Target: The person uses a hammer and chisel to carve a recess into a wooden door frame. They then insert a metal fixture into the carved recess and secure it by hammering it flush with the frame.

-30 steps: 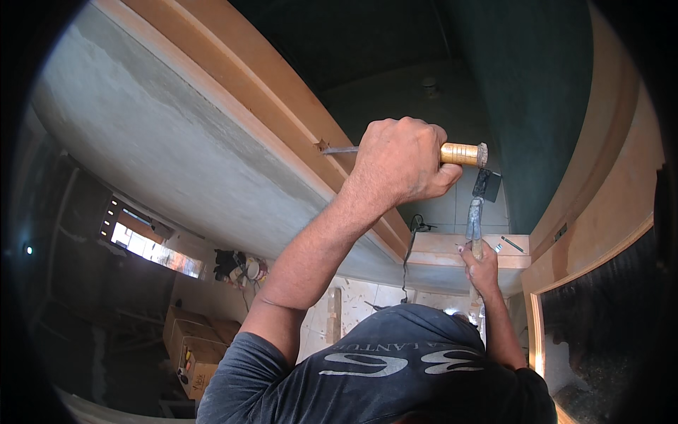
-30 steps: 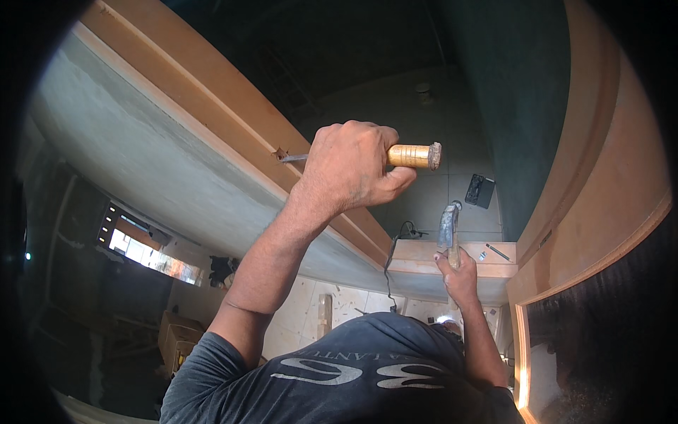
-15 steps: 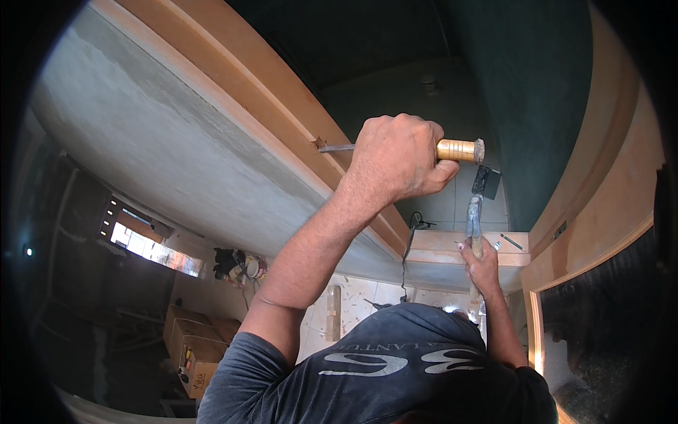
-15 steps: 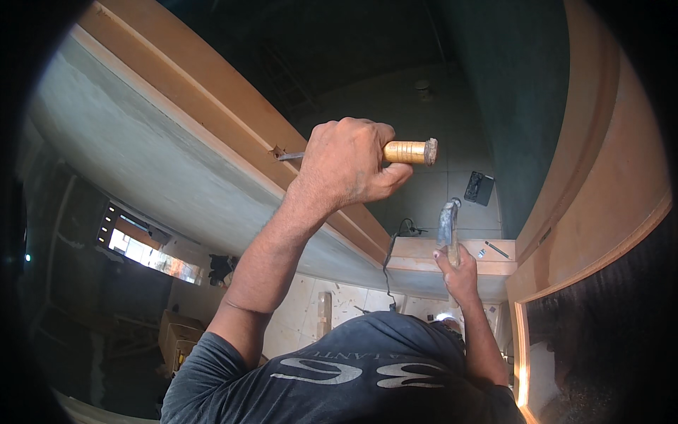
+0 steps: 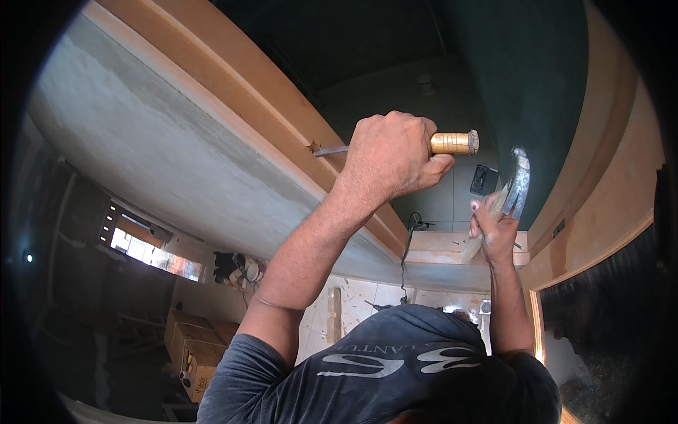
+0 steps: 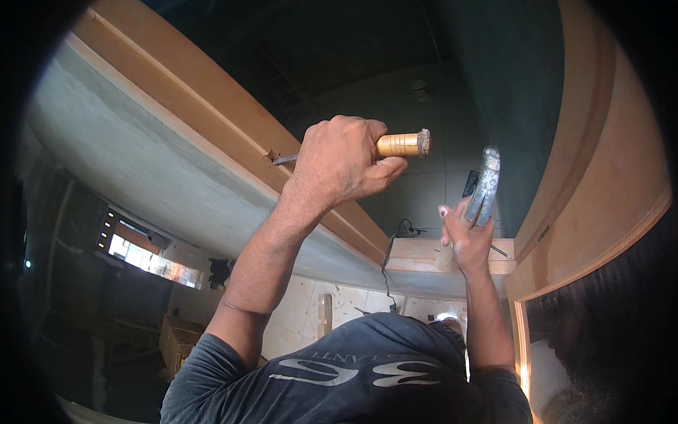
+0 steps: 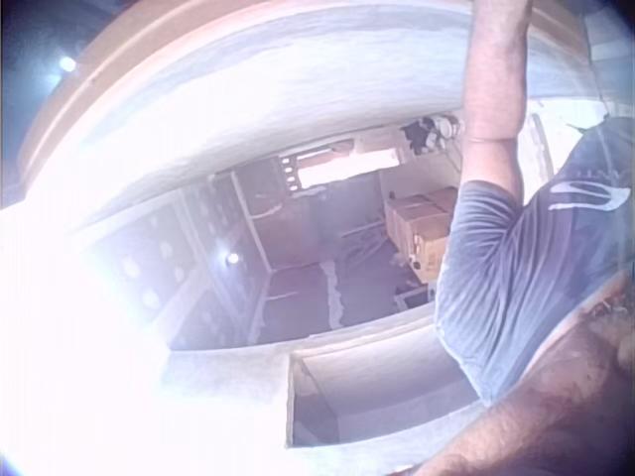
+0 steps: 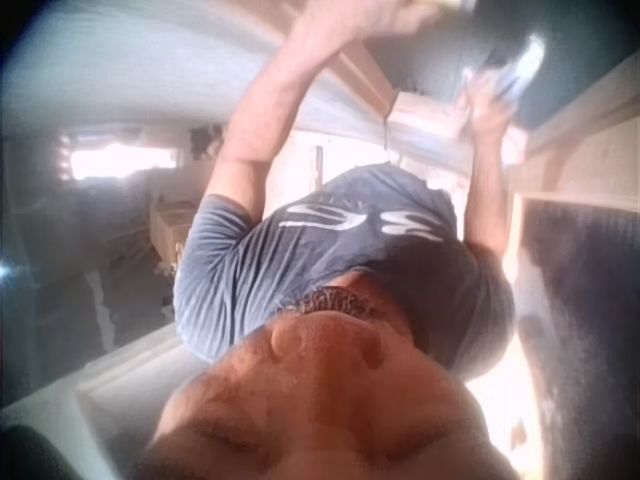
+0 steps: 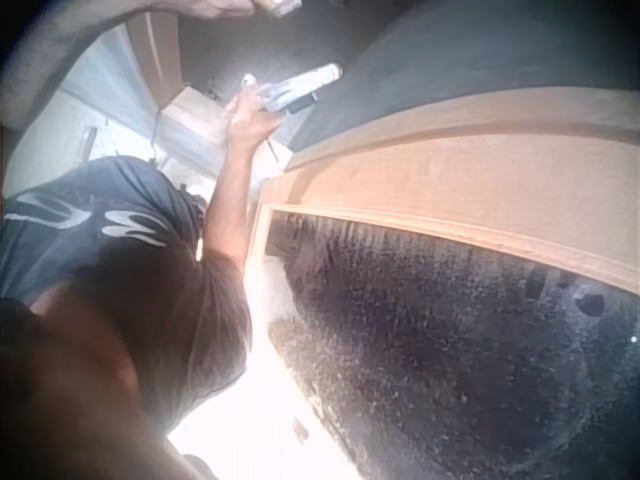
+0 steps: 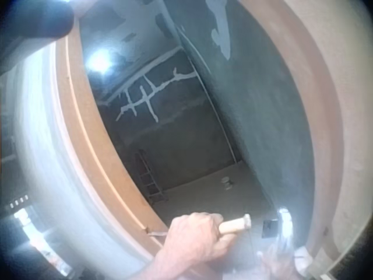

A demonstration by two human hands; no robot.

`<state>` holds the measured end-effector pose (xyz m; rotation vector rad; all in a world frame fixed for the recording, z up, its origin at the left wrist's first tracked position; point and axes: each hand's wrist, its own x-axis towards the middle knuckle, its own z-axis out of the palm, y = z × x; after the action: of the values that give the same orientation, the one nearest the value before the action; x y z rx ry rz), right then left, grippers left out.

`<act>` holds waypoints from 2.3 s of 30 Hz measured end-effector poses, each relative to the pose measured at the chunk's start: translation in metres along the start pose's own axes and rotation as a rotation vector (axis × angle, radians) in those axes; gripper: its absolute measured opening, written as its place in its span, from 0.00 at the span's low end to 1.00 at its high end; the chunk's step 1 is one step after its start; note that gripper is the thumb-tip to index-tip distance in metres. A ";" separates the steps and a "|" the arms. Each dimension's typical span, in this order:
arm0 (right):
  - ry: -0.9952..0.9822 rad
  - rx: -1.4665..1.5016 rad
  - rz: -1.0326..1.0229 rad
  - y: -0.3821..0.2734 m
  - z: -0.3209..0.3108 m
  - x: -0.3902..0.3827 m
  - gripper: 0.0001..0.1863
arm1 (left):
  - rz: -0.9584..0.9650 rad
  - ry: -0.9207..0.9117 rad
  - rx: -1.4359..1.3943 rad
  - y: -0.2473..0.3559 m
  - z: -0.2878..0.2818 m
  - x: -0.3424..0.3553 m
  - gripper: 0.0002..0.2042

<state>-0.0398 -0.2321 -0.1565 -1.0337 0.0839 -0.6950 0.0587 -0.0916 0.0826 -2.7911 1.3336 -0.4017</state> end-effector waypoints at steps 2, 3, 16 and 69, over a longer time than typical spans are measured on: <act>0.003 0.022 -0.097 -0.012 0.008 0.013 0.11 | -0.018 -0.025 0.002 0.001 -0.001 0.001 0.20; 0.005 0.034 -0.145 -0.017 0.012 0.019 0.12 | -0.016 -0.017 -0.001 0.001 0.000 0.002 0.20; -0.134 0.211 -0.210 -0.027 0.038 0.045 0.08 | 0.007 0.051 -0.079 -0.003 -0.001 0.000 0.17; -0.057 -0.264 0.105 0.037 -0.039 -0.012 0.05 | 0.487 0.440 -0.160 0.035 -0.010 -0.049 0.16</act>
<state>-0.0462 -0.2428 -0.2098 -1.2922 0.1831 -0.5678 -0.0001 -0.0754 0.0769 -2.4391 2.1464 -0.9487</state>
